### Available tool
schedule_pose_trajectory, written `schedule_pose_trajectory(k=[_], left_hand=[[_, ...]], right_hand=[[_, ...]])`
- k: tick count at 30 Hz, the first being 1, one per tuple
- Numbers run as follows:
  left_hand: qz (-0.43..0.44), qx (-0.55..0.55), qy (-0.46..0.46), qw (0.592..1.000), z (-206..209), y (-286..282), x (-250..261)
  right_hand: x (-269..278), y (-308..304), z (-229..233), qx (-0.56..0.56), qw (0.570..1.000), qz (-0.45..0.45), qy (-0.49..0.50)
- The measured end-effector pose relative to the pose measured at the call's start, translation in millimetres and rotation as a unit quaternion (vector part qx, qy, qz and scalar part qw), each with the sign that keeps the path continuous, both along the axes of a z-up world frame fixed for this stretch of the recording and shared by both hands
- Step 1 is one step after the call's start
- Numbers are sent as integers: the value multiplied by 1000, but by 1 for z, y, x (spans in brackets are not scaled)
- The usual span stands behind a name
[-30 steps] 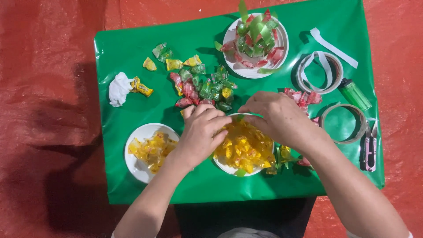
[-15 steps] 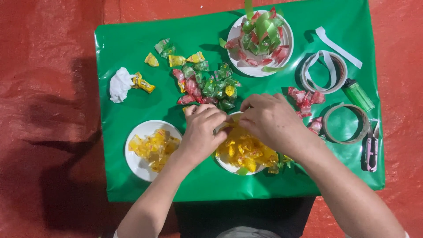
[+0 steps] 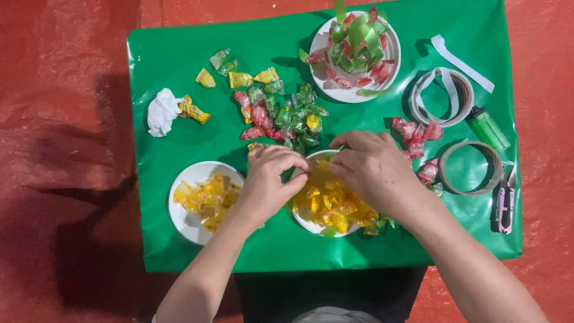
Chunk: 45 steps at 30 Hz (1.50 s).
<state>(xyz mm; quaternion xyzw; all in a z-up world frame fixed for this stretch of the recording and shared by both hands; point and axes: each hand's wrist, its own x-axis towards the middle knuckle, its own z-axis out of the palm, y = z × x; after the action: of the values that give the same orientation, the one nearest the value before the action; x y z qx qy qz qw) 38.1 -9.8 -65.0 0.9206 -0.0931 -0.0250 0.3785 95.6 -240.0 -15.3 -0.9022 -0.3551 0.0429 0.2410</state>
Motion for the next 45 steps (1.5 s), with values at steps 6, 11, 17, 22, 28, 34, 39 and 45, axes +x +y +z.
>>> schedule_pose_trajectory(k=[6,11,17,22,28,34,39,45], left_hand=[[47,12,-14,999,9,3,0],[54,16,-43,998,2,-4,6],[60,34,-25,997,9,-13,7],[36,38,62,997,26,-14,0],[27,16,94,995,35,-20,-4],[5,38,67,997,36,-21,-11],[-9,39,30,999,25,-18,-14],[-29,36,87,995,39,-14,-9]], right_hand=[[0,-1,-5,1,1000,18,-21],[2,2,-2,-11,998,62,-24],[5,7,9,-62,989,115,-66],[5,13,18,-89,982,137,-98],[3,15,21,-103,981,141,-88],[3,9,36,-110,986,121,15],[1,-12,38,-53,997,39,30],[-16,-38,30,-52,996,-47,50]])
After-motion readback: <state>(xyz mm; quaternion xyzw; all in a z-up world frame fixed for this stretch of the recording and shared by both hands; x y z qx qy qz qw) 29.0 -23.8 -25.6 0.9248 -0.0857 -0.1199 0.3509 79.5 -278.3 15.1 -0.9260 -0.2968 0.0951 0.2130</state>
